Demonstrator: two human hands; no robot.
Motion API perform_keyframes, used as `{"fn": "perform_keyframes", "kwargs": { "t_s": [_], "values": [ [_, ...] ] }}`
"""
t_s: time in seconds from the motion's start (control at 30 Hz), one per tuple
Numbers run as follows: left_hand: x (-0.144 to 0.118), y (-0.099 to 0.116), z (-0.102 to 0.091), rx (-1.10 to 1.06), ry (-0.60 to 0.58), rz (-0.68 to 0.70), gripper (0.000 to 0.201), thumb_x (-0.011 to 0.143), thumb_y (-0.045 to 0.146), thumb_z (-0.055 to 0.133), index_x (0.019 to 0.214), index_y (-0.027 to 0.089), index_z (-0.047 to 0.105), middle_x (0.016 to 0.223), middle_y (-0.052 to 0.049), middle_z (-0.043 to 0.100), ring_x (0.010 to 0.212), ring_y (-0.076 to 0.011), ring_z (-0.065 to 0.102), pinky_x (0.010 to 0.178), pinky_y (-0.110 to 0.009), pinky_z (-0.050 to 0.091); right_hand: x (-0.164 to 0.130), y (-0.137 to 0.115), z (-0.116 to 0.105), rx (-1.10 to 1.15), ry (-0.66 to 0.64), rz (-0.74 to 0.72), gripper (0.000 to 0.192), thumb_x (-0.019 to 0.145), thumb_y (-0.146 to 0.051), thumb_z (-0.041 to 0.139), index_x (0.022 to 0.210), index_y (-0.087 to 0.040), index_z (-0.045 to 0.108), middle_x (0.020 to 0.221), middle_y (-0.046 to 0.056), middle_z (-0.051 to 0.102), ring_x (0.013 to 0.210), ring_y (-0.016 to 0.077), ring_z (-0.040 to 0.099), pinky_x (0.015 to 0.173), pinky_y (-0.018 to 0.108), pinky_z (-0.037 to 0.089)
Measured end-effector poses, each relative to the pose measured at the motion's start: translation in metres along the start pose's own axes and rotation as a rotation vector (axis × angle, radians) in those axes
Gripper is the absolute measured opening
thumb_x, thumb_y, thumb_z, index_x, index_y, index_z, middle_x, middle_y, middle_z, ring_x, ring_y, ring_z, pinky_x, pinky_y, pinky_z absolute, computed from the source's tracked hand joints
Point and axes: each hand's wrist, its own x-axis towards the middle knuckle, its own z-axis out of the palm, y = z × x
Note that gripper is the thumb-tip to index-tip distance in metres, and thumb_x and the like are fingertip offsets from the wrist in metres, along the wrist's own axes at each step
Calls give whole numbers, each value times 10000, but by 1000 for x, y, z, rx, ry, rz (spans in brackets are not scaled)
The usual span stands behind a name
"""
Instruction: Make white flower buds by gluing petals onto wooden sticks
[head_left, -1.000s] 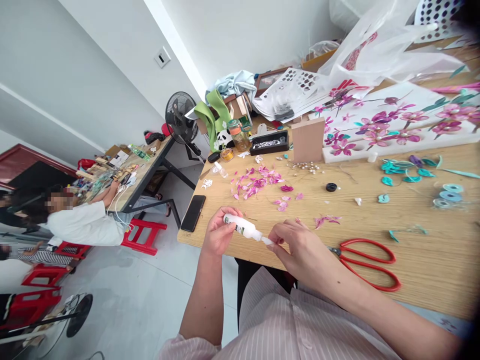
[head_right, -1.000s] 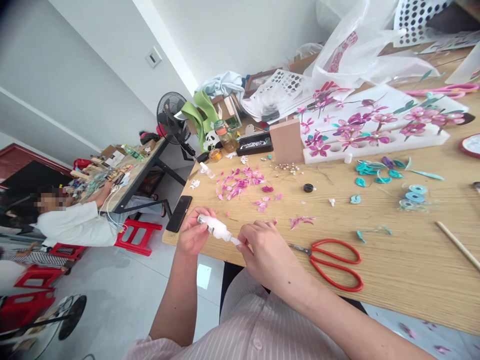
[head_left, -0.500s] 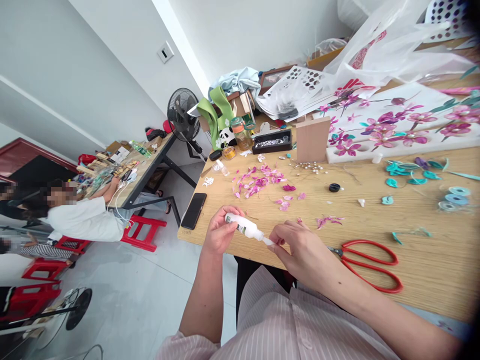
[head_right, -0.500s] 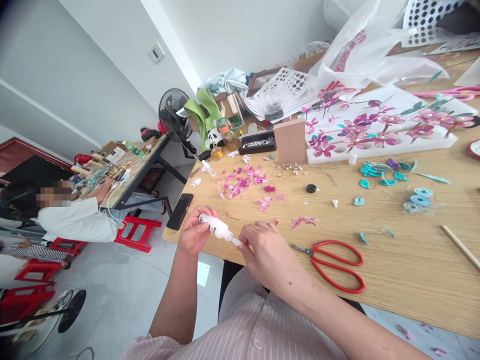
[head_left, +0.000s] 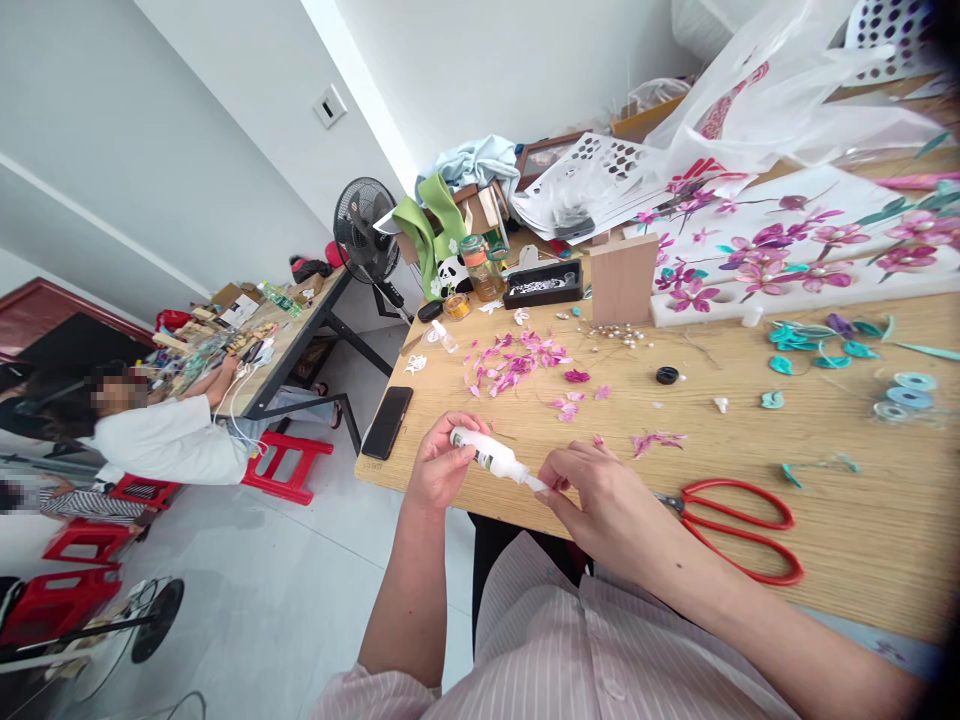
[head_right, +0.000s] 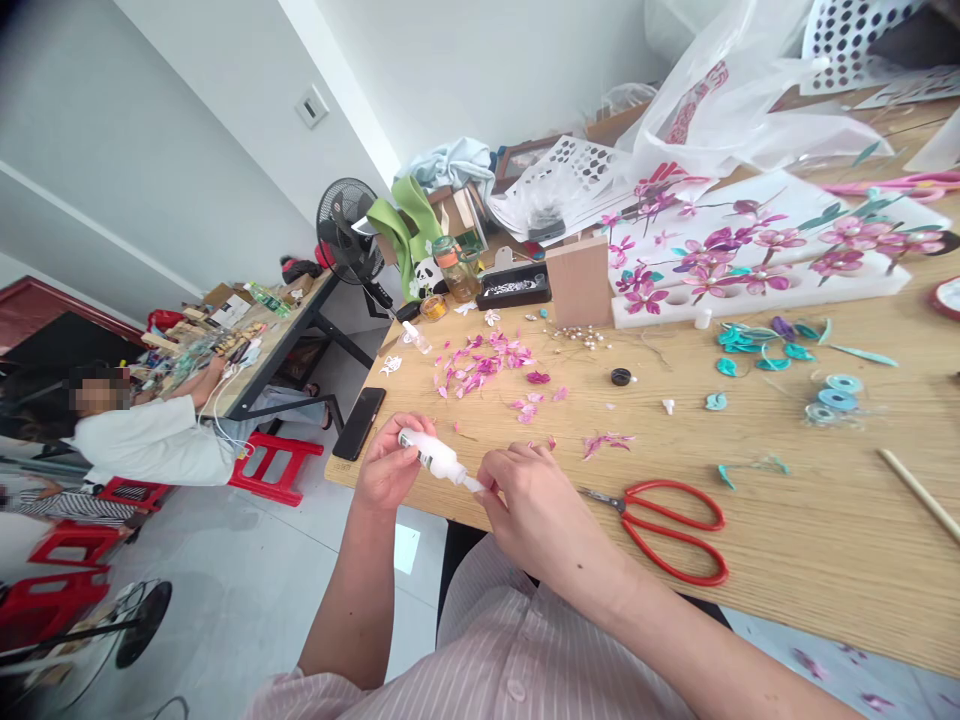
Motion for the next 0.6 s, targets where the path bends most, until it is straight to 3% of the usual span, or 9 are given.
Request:
{"fn": "perform_keyframes", "kwargs": {
  "t_s": [0.6],
  "values": [
    [0, 1, -1, 47, -7, 10, 258, 681, 305, 790, 862, 185, 649, 878, -58, 598, 852, -190, 553, 752, -303, 439, 0, -2, -2, 1, -3, 7, 157, 815, -95, 555, 704, -205, 541, 704, 12, 620, 738, 192, 580, 753, 337, 401]
  ]
}}
